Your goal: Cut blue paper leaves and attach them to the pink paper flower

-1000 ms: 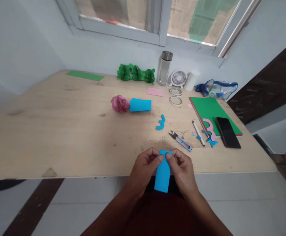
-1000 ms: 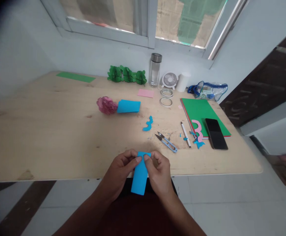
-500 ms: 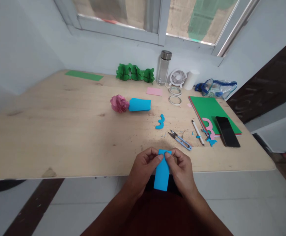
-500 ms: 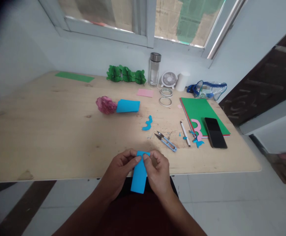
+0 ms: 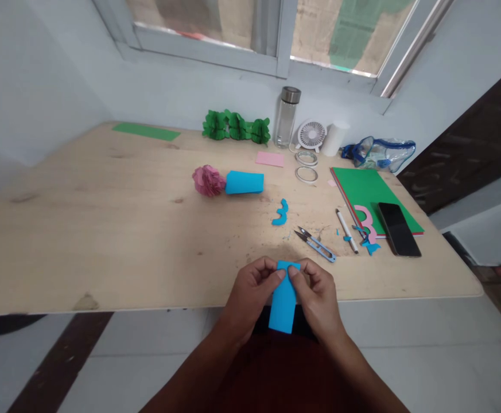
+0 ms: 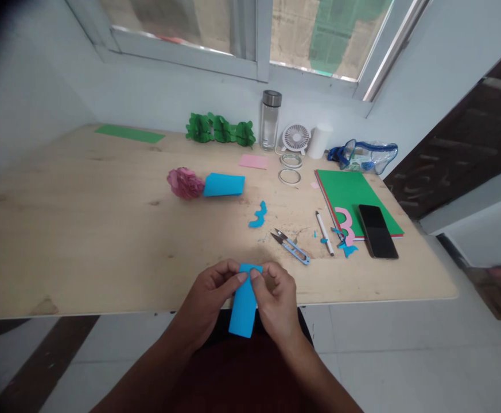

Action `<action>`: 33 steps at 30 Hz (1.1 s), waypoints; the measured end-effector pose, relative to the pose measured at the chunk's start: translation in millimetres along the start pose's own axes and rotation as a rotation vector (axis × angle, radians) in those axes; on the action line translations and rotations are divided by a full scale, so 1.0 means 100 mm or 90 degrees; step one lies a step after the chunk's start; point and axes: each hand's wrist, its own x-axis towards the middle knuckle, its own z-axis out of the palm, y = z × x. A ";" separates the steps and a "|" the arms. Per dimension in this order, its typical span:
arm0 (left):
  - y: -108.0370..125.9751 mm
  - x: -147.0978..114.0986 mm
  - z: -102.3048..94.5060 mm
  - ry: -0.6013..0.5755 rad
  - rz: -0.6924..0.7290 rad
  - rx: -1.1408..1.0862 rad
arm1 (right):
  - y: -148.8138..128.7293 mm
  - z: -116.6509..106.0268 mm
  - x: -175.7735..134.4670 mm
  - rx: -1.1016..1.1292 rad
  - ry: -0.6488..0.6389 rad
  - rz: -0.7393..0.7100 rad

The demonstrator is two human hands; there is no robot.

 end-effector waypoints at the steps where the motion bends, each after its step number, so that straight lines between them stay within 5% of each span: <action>1: -0.01 0.00 0.00 -0.002 0.000 0.005 | 0.00 0.00 0.00 0.002 -0.003 0.003; 8: -0.02 0.05 -0.04 0.025 0.034 0.023 | -0.01 -0.06 0.08 -0.110 -0.015 -0.073; 15: 0.00 0.16 -0.14 0.094 0.053 0.019 | 0.09 -0.55 0.49 -0.613 0.113 -0.283; 20: 0.03 0.18 -0.17 0.103 0.054 -0.010 | 0.21 -0.70 0.61 -0.829 0.057 -0.333; 28: 0.02 0.21 -0.19 0.107 0.046 -0.024 | 0.21 -0.73 0.72 -0.877 0.010 -0.338; 33: 0.03 0.19 -0.17 0.126 0.049 -0.057 | 0.16 -0.75 0.67 -0.694 0.046 -0.299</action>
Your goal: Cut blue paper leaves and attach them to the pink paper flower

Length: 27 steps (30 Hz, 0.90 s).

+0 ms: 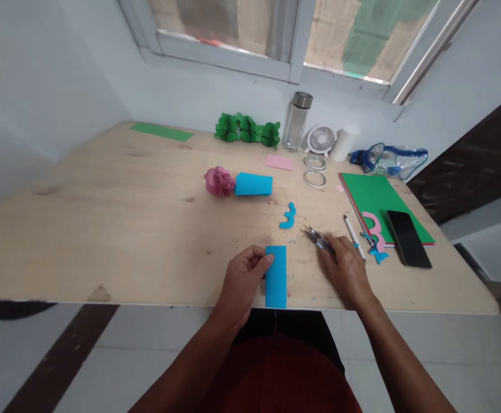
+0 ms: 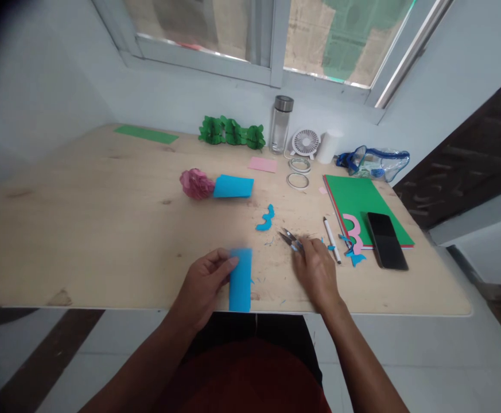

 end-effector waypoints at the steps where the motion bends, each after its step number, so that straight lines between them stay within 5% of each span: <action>1: 0.00 -0.01 0.01 0.006 -0.001 -0.007 | -0.04 -0.03 -0.03 0.072 0.009 0.027; 6: 0.03 -0.06 0.04 0.022 0.007 -0.037 | -0.44 -0.11 -0.27 0.543 -0.081 0.208; 11: 0.05 -0.10 0.06 0.017 0.018 -0.056 | -0.79 0.00 -0.47 0.813 -0.146 0.410; 18: 0.03 -0.11 0.06 0.006 0.023 -0.064 | -0.95 0.05 -0.56 0.995 -0.119 0.472; 27: 0.02 -0.12 0.09 0.010 0.023 -0.064 | -1.03 0.07 -0.62 1.020 -0.051 0.454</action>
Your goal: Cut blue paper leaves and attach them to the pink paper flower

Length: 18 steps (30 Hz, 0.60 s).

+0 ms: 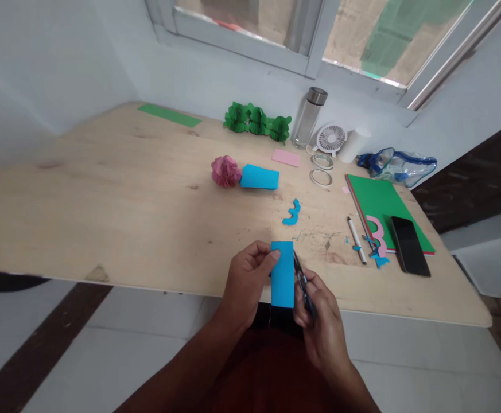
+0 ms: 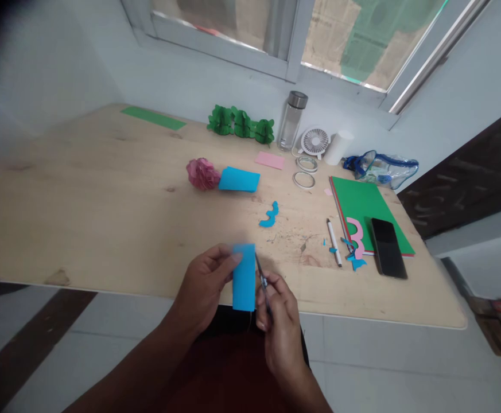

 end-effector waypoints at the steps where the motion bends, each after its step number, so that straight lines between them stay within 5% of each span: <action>1: 0.00 0.00 0.00 0.001 -0.001 0.000 | 0.00 0.01 0.00 -0.009 0.012 -0.003; 18: -0.03 -0.03 0.04 -0.005 0.029 0.041 | 0.08 -0.05 -0.04 -0.034 0.011 0.018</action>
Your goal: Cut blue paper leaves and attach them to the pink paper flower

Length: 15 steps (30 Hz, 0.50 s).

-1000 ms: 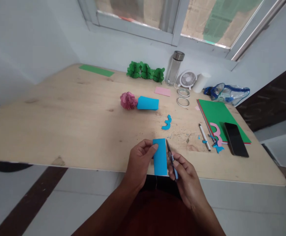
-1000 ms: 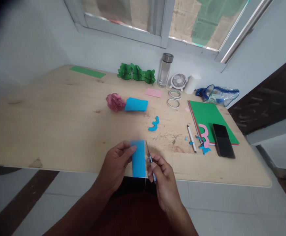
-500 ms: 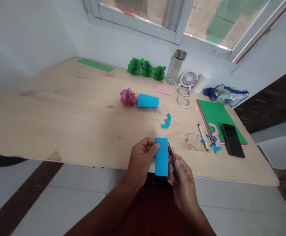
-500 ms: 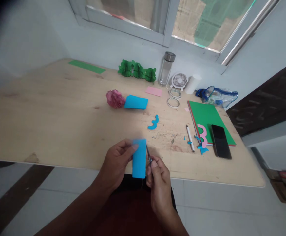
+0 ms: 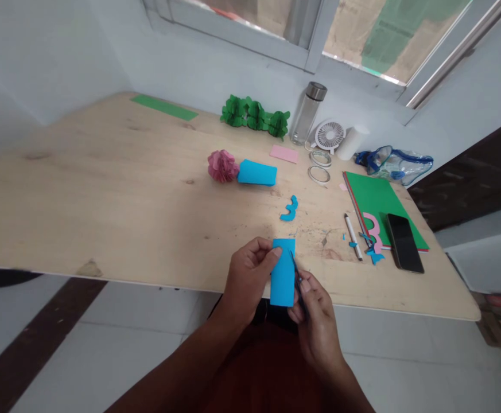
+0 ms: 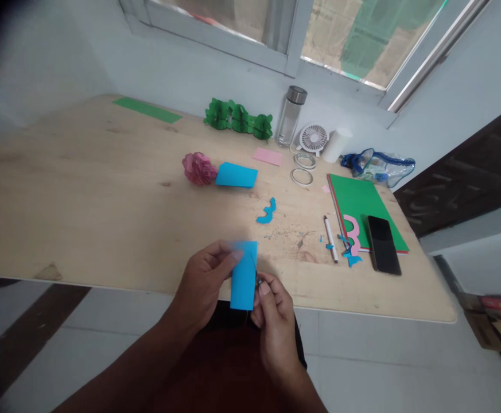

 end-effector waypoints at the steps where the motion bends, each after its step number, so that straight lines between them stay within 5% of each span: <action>1: 0.00 0.00 0.00 0.000 0.001 0.003 | -0.01 0.00 0.00 0.004 -0.007 -0.002; 15: 0.01 0.01 -0.01 0.002 0.008 0.018 | 0.01 -0.04 0.01 -0.038 -0.032 -0.009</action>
